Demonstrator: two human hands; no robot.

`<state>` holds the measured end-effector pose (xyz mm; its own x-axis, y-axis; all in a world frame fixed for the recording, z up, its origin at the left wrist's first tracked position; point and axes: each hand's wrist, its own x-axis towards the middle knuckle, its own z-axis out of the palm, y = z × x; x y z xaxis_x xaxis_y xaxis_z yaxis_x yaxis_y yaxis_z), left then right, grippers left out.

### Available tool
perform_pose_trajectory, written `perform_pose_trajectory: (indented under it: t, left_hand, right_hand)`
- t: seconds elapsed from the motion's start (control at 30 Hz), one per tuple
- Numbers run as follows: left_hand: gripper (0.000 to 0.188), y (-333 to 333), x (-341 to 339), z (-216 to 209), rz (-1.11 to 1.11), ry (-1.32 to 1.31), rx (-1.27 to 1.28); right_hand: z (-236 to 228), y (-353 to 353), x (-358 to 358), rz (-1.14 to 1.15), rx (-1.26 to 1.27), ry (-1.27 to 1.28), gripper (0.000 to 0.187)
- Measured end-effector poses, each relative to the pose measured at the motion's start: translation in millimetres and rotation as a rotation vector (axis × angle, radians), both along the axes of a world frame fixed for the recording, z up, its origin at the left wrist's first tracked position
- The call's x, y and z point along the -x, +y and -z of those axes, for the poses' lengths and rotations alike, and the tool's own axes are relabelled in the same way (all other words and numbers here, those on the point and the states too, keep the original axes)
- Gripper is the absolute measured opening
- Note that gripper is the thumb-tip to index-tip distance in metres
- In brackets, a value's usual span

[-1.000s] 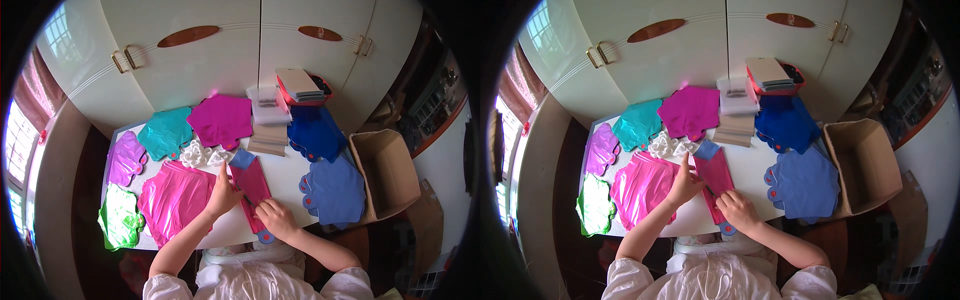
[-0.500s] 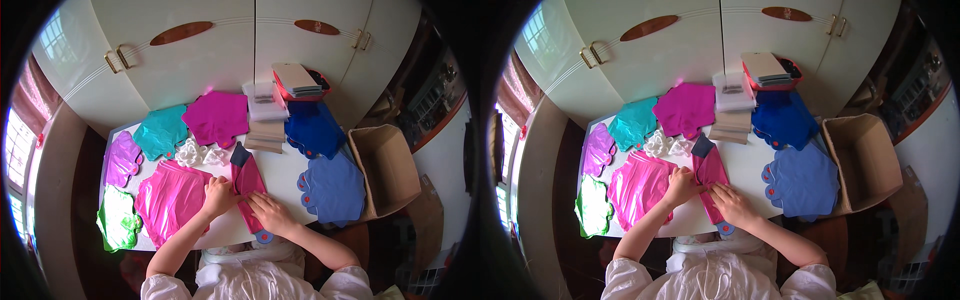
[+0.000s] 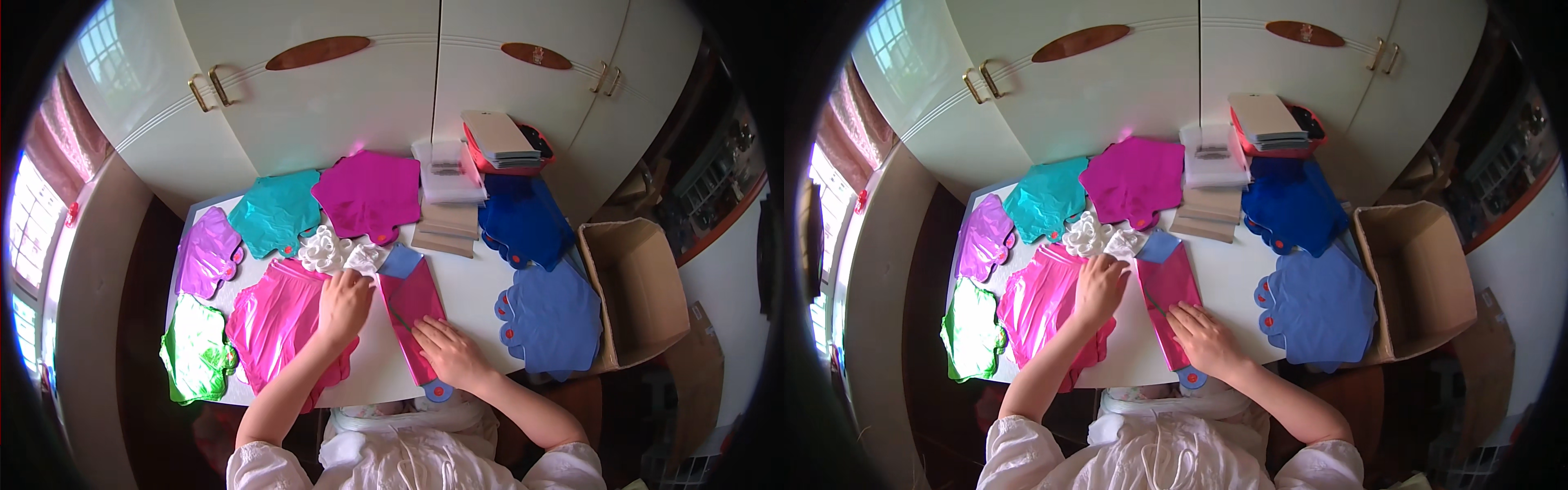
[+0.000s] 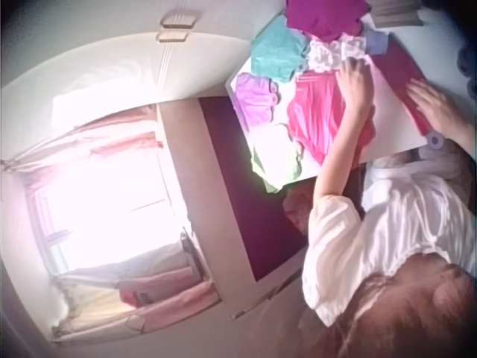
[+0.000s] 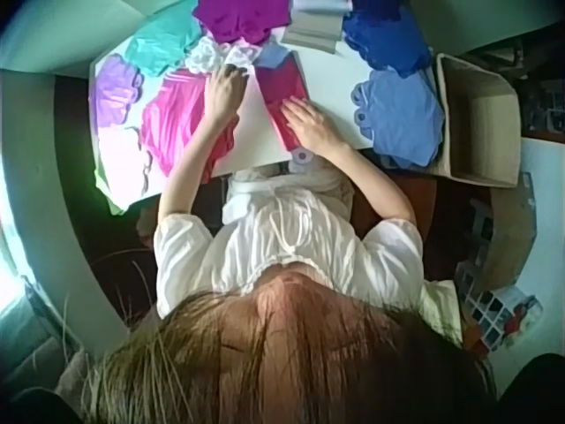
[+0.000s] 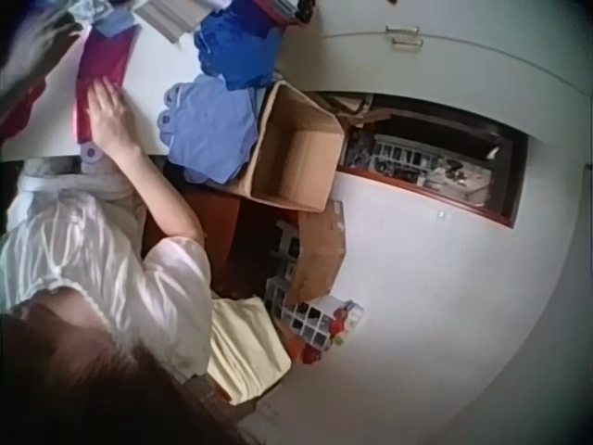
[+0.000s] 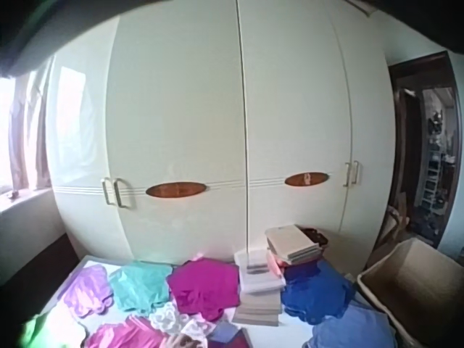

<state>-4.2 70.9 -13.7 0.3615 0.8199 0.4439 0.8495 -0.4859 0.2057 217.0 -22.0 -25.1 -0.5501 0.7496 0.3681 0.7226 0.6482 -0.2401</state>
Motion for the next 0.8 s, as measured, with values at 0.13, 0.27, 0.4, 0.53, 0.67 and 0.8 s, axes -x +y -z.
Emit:
perform_pose_trajectory:
  t: [0.13,0.27,0.4,0.53,0.67,0.8]
  left_hand:
    - [0.011,30,14,6,0.034,0.135,-0.179]
    - [0.003,46,16,11,0.144,0.176,-0.229]
    - [0.005,50,18,13,0.204,0.137,-0.246]
    - [0.008,37,17,5,0.093,0.055,-0.115]
    - [0.031,-2,0,4,0.029,-0.364,0.332]
    - [0.059,-11,-16,6,-0.016,-0.501,0.493]
  right_hand:
    - [1,1,0,-0.018,-0.034,-0.025,0.035]
    - [2,1,0,-0.017,-0.035,-0.024,0.035]
    - [2,1,1,-0.011,-0.031,-0.013,0.035]
    - [4,1,0,-0.006,-0.028,-0.003,0.035]
    - [2,1,0,-0.01,-0.018,0.004,0.035]
    - [4,2,0,-0.011,-0.017,0.015,0.036]
